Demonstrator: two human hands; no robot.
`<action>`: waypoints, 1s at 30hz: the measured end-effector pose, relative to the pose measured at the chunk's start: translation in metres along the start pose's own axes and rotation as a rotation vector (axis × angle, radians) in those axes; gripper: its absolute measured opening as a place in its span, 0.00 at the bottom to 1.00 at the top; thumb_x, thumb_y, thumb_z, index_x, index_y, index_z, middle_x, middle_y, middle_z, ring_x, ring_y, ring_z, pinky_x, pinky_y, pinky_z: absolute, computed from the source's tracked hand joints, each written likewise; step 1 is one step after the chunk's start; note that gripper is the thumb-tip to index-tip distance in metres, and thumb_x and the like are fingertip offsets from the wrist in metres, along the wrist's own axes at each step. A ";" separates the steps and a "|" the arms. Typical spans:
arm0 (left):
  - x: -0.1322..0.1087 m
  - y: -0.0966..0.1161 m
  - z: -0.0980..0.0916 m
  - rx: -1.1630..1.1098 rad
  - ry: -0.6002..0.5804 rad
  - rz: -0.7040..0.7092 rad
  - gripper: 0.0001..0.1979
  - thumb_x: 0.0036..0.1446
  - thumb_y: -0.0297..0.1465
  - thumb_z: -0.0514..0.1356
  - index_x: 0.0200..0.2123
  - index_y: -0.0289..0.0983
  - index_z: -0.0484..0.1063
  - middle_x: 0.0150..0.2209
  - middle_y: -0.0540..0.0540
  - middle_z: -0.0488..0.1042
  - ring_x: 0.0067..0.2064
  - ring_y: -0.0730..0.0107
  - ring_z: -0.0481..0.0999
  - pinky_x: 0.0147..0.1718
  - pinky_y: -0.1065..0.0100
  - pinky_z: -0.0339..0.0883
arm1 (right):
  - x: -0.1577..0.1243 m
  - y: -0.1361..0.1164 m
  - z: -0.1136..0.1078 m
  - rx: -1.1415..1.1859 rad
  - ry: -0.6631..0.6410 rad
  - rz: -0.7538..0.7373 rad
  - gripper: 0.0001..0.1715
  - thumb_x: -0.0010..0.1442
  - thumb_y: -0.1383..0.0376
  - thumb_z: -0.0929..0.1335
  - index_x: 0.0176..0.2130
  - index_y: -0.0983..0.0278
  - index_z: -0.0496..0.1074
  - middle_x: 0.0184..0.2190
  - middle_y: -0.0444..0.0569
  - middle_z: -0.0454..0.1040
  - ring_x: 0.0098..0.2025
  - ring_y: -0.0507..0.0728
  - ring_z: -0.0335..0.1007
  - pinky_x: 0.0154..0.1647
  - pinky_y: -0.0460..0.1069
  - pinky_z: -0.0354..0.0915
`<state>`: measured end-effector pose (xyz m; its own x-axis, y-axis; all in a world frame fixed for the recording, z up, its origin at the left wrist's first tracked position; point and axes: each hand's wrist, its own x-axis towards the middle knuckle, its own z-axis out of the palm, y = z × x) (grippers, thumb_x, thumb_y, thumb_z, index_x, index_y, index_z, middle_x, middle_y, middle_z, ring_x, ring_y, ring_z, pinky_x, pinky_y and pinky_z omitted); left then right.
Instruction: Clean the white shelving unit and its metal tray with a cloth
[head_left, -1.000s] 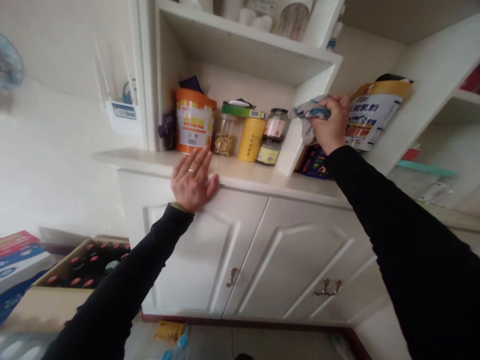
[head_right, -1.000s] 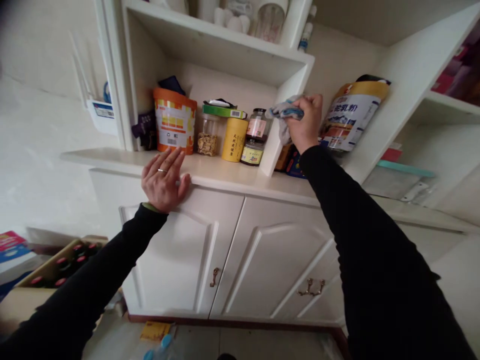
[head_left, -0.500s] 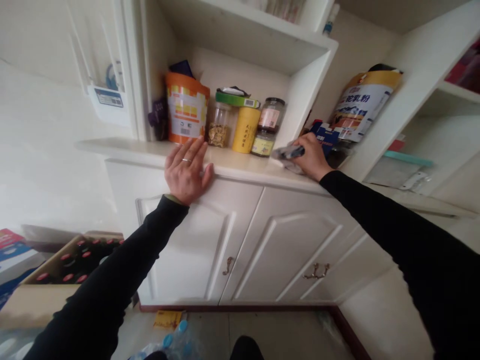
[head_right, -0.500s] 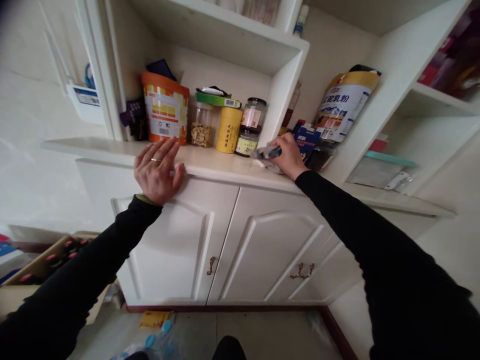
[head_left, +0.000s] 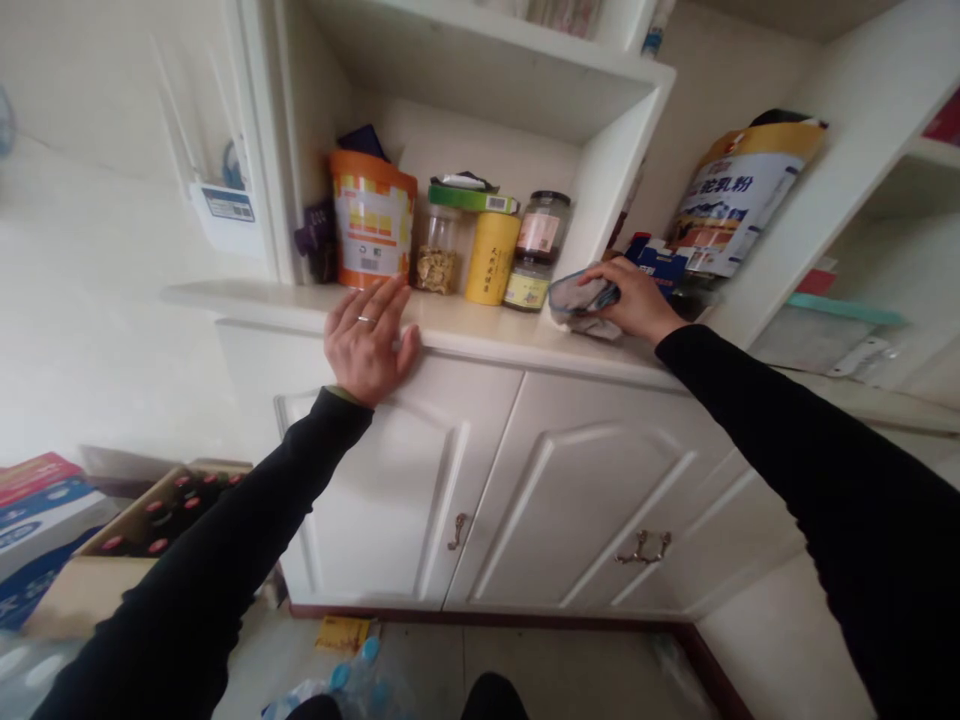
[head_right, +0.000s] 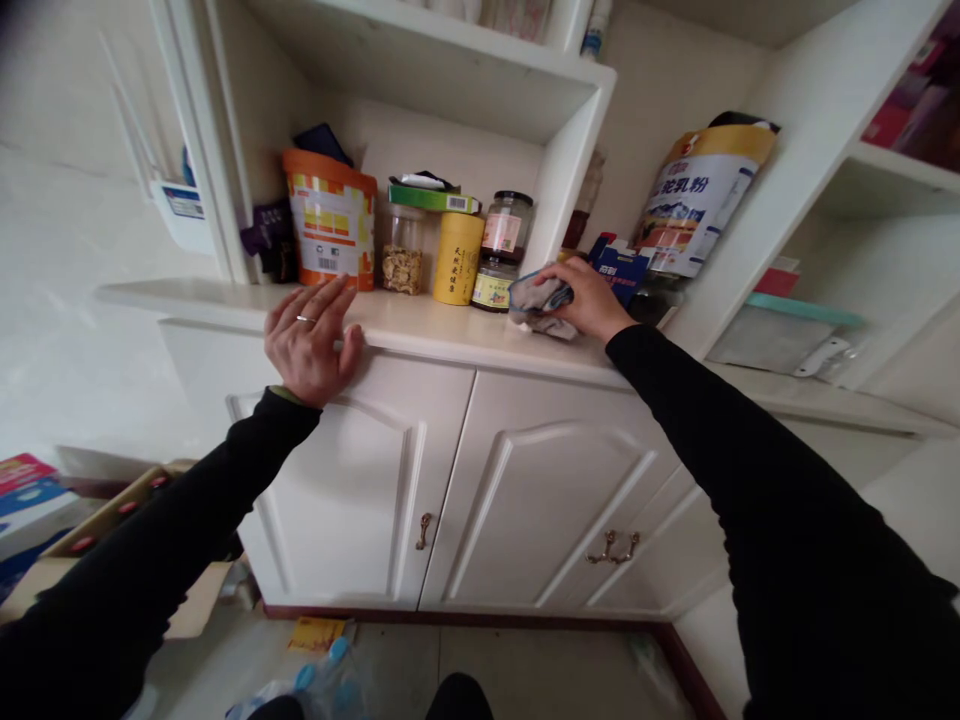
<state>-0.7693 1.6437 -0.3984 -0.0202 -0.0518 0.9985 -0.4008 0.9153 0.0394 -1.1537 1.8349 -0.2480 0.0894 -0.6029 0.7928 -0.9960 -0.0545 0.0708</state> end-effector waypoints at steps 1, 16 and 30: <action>0.000 0.000 0.000 0.003 0.004 -0.003 0.29 0.74 0.50 0.57 0.70 0.46 0.79 0.73 0.42 0.78 0.76 0.42 0.75 0.81 0.42 0.58 | 0.004 0.000 -0.002 0.005 0.042 0.017 0.20 0.61 0.50 0.79 0.49 0.56 0.81 0.56 0.54 0.83 0.59 0.69 0.78 0.67 0.64 0.72; 0.000 0.000 0.000 0.099 0.051 0.024 0.29 0.75 0.51 0.54 0.67 0.45 0.82 0.71 0.41 0.81 0.74 0.44 0.78 0.78 0.42 0.62 | 0.008 -0.002 -0.001 0.017 -0.103 -0.041 0.22 0.61 0.59 0.79 0.55 0.55 0.85 0.56 0.53 0.84 0.57 0.67 0.79 0.66 0.62 0.73; 0.002 0.003 -0.002 0.027 0.002 -0.033 0.27 0.73 0.48 0.58 0.66 0.44 0.82 0.72 0.40 0.80 0.76 0.43 0.75 0.80 0.43 0.58 | 0.015 0.015 -0.005 -0.026 -0.188 -0.191 0.22 0.63 0.58 0.75 0.57 0.54 0.84 0.57 0.50 0.87 0.60 0.69 0.83 0.66 0.64 0.77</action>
<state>-0.7686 1.6467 -0.3960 -0.0043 -0.0809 0.9967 -0.4257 0.9020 0.0713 -1.1675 1.8286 -0.2319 0.2723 -0.7208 0.6375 -0.9604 -0.1627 0.2262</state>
